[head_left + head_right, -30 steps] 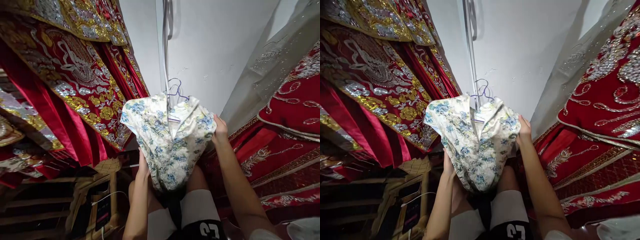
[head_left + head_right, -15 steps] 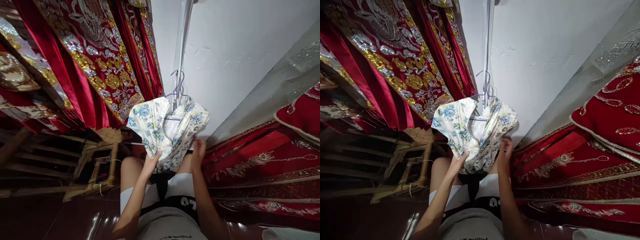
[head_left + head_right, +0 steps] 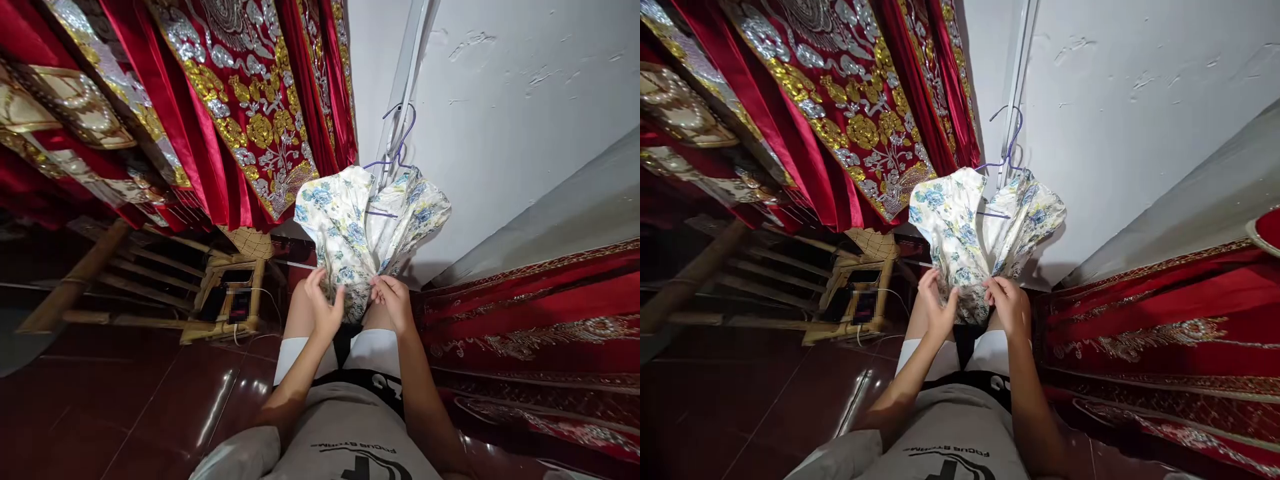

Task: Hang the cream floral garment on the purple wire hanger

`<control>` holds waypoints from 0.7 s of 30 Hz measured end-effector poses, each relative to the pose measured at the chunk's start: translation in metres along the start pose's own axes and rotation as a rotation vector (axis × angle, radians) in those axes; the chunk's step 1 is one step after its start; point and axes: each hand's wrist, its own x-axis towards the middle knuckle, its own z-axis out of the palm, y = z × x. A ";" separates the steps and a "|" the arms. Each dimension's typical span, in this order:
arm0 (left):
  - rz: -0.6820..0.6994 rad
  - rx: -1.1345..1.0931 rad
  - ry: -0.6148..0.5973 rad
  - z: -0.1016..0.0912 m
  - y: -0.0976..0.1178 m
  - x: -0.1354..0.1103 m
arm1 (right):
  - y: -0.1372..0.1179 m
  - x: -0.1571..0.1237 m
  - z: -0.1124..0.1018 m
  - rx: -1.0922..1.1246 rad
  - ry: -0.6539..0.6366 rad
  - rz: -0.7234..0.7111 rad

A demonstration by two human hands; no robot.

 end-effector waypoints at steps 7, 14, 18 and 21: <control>-0.006 -0.142 -0.463 0.036 0.000 0.010 | -0.007 0.002 0.013 -0.013 -0.106 0.035; -0.011 -0.109 -0.609 0.041 -0.009 0.018 | -0.030 0.031 0.009 0.124 -0.020 0.023; 0.003 -0.084 -0.677 0.045 -0.017 0.009 | -0.089 0.075 0.003 0.139 0.069 -0.086; 0.025 -0.090 -0.719 0.051 -0.025 0.006 | -0.132 0.101 0.004 0.150 0.095 -0.220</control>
